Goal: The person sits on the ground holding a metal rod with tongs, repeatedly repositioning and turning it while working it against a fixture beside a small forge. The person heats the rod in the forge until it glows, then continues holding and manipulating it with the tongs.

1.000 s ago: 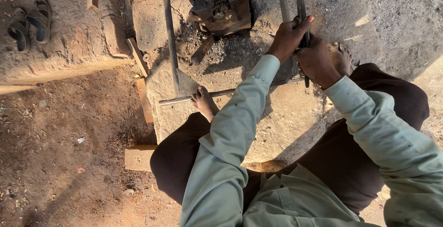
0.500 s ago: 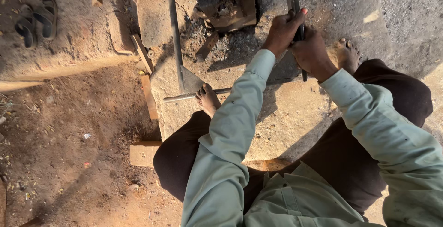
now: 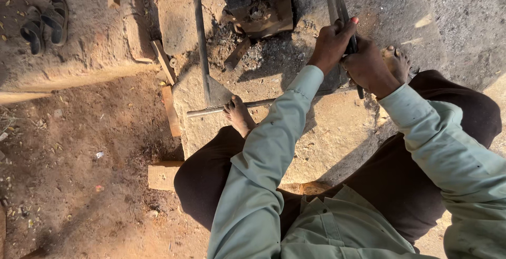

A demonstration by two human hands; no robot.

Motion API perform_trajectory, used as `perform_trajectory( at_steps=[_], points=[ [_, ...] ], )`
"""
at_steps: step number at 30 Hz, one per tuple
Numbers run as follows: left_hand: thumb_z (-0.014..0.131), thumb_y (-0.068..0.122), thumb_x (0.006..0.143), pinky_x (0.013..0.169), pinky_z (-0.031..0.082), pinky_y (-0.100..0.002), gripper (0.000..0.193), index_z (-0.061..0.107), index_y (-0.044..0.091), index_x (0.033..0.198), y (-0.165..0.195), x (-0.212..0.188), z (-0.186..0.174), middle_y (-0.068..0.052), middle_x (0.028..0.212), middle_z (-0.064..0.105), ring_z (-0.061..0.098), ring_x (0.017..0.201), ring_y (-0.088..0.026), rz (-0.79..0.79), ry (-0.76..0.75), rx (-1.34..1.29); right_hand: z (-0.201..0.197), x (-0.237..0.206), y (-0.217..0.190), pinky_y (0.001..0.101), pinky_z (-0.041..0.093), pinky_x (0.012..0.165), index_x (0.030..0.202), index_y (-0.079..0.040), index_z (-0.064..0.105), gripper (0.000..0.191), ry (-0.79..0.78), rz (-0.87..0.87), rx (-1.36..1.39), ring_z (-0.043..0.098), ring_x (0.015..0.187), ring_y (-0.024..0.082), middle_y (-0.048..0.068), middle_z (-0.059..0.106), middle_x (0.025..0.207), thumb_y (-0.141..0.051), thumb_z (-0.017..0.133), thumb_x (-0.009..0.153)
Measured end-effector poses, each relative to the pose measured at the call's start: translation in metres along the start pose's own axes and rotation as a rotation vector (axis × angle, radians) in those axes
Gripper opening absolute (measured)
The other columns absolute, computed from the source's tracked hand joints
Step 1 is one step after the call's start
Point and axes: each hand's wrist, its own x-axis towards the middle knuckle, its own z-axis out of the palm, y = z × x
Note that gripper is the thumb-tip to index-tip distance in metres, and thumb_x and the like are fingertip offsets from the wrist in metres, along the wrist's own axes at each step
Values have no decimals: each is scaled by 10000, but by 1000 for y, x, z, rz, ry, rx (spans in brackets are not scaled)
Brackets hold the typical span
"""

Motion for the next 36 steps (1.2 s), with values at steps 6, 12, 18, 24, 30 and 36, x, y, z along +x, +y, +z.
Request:
perform_trajectory(
  at_steps=[6, 12, 18, 24, 30, 36],
  points=[
    [642, 518, 930, 556, 475, -356, 532, 631, 43, 691, 2, -6, -1, -50, 590, 603, 574, 565, -140, 51, 35, 29, 4, -4, -3, 341, 444, 384, 1104, 1, 595, 216, 40, 106, -29, 551, 486, 141, 50, 582, 659, 32, 605, 890],
    [656, 521, 937, 540, 479, -345, 519, 648, 53, 712, -5, -6, -17, -33, 620, 618, 584, 569, -133, 4, 24, -1, 21, 8, 18, 353, 479, 484, 1044, 45, 639, 156, 65, -2, -156, 620, 553, 165, 72, 665, 728, -51, 699, 936],
    [666, 520, 935, 546, 489, -325, 505, 710, 56, 739, -15, -2, -48, -18, 628, 622, 585, 562, -117, 7, -39, 32, 53, 23, 31, 343, 546, 594, 1090, 42, 646, 213, 128, -122, -204, 707, 692, 185, 148, 733, 857, -54, 703, 909],
    [719, 477, 905, 569, 482, -333, 490, 733, 2, 788, -10, -8, -70, -27, 680, 665, 578, 619, -106, 25, 2, -71, 79, 24, 20, 345, 518, 572, 1213, 28, 612, 370, 127, -210, 70, 664, 730, 128, 105, 716, 907, -7, 645, 846],
    [712, 505, 886, 560, 475, -327, 505, 731, 10, 787, 1, -8, -93, -17, 666, 669, 583, 598, -106, -70, -17, 0, 96, 28, 12, 372, 495, 580, 1168, 64, 613, 281, 116, -53, 114, 640, 709, 175, 145, 686, 878, -24, 616, 901],
    [708, 520, 896, 564, 452, -333, 523, 733, 8, 791, -1, -4, -97, -20, 657, 634, 566, 605, -113, -77, -40, -3, 101, 31, 8, 370, 546, 732, 1169, 39, 632, 331, 191, -300, -12, 720, 870, 177, 130, 743, 966, -13, 668, 844]
  ],
)
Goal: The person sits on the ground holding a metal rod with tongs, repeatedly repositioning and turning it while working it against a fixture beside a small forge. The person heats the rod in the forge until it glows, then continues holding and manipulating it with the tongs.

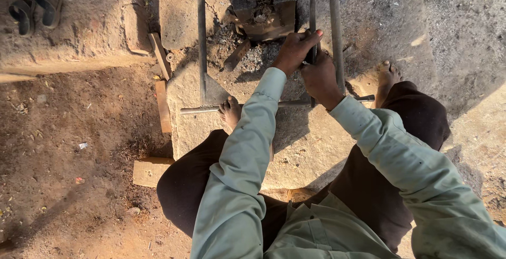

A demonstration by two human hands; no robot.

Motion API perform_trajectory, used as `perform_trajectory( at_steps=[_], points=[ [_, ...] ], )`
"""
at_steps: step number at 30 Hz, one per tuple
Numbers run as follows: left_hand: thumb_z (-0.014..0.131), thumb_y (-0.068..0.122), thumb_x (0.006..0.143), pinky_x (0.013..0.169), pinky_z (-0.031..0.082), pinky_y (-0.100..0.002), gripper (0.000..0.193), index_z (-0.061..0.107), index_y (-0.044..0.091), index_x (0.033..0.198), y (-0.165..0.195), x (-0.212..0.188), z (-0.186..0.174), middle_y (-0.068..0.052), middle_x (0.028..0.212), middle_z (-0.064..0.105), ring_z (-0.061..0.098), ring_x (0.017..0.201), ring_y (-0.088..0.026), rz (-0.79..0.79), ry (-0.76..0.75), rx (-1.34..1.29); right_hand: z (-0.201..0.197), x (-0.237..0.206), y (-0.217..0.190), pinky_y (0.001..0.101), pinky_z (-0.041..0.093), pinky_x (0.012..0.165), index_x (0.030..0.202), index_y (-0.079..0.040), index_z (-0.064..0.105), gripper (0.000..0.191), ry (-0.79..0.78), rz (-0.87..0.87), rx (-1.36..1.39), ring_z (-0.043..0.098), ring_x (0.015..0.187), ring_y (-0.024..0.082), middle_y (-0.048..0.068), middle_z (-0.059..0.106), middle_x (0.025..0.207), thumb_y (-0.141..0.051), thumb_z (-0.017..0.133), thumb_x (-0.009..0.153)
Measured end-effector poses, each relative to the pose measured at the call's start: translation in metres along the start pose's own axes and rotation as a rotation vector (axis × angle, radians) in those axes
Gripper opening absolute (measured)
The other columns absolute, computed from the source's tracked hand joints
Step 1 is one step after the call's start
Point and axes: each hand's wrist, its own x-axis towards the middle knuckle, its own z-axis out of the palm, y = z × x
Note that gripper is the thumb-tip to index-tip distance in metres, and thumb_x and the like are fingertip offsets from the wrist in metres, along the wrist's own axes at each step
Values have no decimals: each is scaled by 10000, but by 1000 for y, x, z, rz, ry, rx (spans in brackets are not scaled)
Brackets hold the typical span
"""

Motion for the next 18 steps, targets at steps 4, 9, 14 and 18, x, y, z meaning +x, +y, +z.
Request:
perform_trajectory(
  at_steps=[4, 9, 14, 18],
  points=[
    [724, 528, 885, 603, 481, -322, 517, 733, 17, 810, 2, 4, -3, -11, 698, 660, 584, 645, -106, 26, -17, -4, -1, 3, -4, 397, 532, 658, 1195, 26, 632, 347, -4, 198, 77, 700, 783, 211, 141, 731, 912, -15, 608, 851],
    [714, 565, 863, 647, 520, -330, 539, 734, 29, 813, 6, 13, -6, -18, 734, 694, 630, 673, -126, -12, -26, 45, 4, 14, 5, 406, 557, 701, 1161, 41, 647, 301, 29, 125, -45, 751, 816, 250, 168, 750, 900, -35, 606, 873],
    [727, 566, 854, 705, 532, -360, 553, 764, 15, 876, 4, 37, -14, -33, 781, 708, 651, 738, -151, 8, -34, 79, 19, 33, 13, 443, 553, 766, 1210, 12, 658, 374, 130, 87, -113, 738, 905, 308, 192, 760, 980, -55, 651, 841],
    [710, 562, 872, 784, 526, -332, 528, 794, 48, 962, 7, 55, -22, -19, 865, 746, 662, 826, -131, 88, -37, 37, 21, 49, -2, 448, 554, 734, 1318, 0, 610, 499, 202, 27, -123, 721, 876, 325, 212, 749, 976, -42, 651, 822]
  ],
)
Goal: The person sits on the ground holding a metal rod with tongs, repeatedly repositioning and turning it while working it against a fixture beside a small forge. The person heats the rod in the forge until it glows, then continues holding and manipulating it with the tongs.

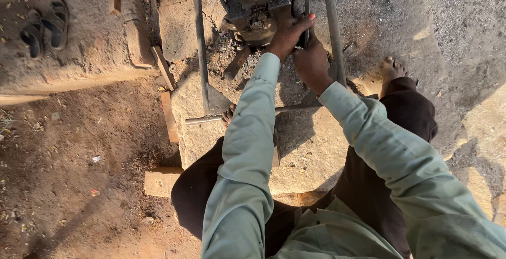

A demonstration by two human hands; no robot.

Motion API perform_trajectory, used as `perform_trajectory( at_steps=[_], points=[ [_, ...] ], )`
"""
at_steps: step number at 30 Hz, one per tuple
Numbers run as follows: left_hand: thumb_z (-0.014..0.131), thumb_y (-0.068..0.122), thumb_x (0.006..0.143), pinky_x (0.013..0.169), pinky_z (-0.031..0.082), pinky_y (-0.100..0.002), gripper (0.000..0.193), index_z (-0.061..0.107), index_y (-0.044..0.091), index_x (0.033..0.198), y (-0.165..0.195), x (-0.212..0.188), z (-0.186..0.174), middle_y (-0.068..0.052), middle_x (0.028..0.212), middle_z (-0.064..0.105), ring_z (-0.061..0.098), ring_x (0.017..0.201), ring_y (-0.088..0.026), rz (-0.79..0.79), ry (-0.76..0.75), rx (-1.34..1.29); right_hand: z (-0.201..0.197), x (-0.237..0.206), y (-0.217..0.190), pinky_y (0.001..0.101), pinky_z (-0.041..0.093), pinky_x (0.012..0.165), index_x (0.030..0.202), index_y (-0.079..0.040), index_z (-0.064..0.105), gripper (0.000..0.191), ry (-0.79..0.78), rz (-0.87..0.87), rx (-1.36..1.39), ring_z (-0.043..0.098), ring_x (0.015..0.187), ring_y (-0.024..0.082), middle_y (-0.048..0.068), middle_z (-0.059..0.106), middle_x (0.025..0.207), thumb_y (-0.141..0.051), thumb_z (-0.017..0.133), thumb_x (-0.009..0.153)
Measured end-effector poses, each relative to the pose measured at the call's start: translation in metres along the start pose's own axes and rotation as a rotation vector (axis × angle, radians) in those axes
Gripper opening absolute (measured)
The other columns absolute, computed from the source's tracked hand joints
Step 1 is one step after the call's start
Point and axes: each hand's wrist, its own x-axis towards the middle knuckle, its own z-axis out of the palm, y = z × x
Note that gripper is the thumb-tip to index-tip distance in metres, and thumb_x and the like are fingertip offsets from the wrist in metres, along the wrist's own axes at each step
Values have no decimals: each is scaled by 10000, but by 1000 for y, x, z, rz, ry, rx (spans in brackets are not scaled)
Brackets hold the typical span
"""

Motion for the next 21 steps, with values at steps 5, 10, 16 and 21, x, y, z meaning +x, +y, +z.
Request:
perform_trajectory(
  at_steps=[5, 10, 16, 21],
  points=[
    [710, 550, 892, 699, 532, -324, 521, 766, 33, 930, 4, -12, 19, -23, 828, 718, 656, 756, -127, -74, 23, -77, -35, -10, -10, 370, 527, 511, 1251, -42, 599, 355, -237, 353, 170, 651, 592, 171, 87, 681, 804, -106, 615, 902],
    [694, 498, 909, 636, 544, -316, 470, 737, 33, 861, 3, -53, 36, -37, 775, 741, 687, 677, -141, -145, 96, -219, -53, -36, 8, 300, 448, 528, 1214, -26, 671, 310, -328, 212, 280, 579, 638, 112, 49, 667, 846, -44, 613, 911],
    [738, 406, 932, 673, 505, -322, 371, 729, 35, 928, -6, -72, 39, -23, 848, 699, 630, 744, -121, -96, 140, -335, -32, -51, 26, 394, 544, 811, 1159, 20, 682, 304, -170, -226, 175, 720, 942, 285, 142, 718, 1057, 7, 649, 858],
    [721, 394, 929, 731, 537, -312, 353, 691, 43, 909, -11, -58, 23, -35, 851, 706, 673, 779, -143, -203, 179, -147, -11, -39, 17, 404, 554, 782, 1283, -46, 616, 507, -187, 169, 211, 735, 870, 274, 134, 749, 993, -8, 590, 778]
  ],
)
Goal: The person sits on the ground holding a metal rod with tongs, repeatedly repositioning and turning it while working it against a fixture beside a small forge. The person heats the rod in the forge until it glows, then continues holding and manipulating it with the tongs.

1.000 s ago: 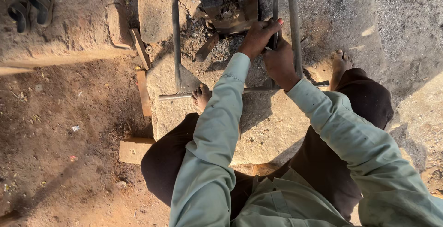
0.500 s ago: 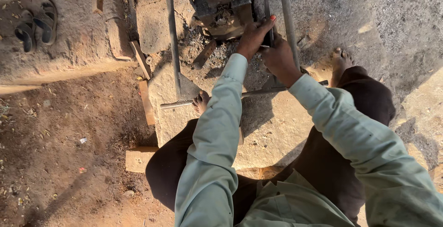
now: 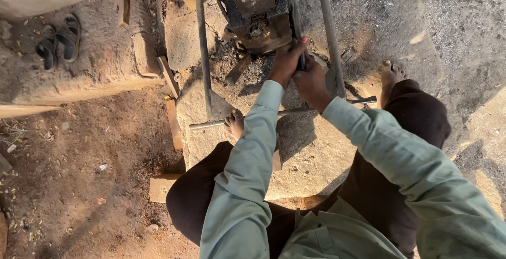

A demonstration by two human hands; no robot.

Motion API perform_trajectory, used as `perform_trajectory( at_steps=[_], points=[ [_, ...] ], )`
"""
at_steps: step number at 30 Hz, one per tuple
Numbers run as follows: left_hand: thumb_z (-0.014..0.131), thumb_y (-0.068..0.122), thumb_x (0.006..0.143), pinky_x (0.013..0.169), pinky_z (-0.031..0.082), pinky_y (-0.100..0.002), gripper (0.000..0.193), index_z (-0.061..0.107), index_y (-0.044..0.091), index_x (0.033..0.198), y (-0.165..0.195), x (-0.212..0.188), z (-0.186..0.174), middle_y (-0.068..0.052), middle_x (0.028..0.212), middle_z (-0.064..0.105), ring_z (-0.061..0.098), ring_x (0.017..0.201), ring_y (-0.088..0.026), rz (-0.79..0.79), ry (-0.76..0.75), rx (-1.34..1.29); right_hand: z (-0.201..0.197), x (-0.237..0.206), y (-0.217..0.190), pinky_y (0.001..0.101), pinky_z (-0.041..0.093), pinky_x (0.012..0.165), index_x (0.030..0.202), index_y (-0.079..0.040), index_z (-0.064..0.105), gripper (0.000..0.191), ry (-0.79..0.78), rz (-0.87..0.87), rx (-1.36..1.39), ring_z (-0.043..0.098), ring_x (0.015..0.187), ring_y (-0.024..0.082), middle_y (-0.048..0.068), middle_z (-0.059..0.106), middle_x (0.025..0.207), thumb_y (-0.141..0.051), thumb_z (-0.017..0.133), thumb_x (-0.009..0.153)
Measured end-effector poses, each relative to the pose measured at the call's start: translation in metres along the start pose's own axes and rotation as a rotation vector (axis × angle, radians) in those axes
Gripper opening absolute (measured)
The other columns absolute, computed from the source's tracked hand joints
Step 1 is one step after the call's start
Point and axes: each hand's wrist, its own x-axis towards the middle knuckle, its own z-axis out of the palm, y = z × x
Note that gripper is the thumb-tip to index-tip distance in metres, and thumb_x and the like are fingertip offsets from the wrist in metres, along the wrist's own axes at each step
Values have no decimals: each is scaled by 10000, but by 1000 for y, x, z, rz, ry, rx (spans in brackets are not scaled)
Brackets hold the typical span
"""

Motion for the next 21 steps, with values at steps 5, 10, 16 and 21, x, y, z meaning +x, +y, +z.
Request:
perform_trajectory(
  at_steps=[5, 10, 16, 21],
  points=[
    [730, 375, 912, 718, 489, -312, 316, 727, 62, 953, 12, 30, -16, 3, 859, 685, 602, 782, -110, 115, -78, -78, 20, 20, -18, 416, 551, 819, 1239, -6, 663, 375, 74, -67, -11, 756, 937, 277, 173, 774, 1033, -50, 624, 869],
    [737, 416, 937, 686, 468, -319, 371, 713, 46, 932, 16, 40, -19, 1, 826, 639, 573, 754, -119, 110, -144, -79, 20, 24, -27, 431, 550, 772, 1312, -28, 615, 479, 70, 58, 29, 746, 908, 292, 167, 761, 1027, -25, 562, 836],
    [739, 433, 917, 675, 480, -299, 365, 721, 69, 906, 15, 34, -6, 30, 812, 643, 572, 744, -89, 135, -124, -47, 9, 18, -28, 421, 546, 762, 1307, -14, 609, 510, 101, -8, -2, 741, 896, 279, 179, 755, 985, -21, 572, 798],
    [735, 449, 901, 631, 488, -307, 374, 705, 79, 856, 15, 33, 7, 0, 761, 657, 600, 687, -121, 46, -167, -104, -2, 16, -21, 398, 544, 764, 1277, 5, 628, 438, 94, 3, -33, 745, 897, 251, 162, 762, 983, -38, 579, 844]
  ],
)
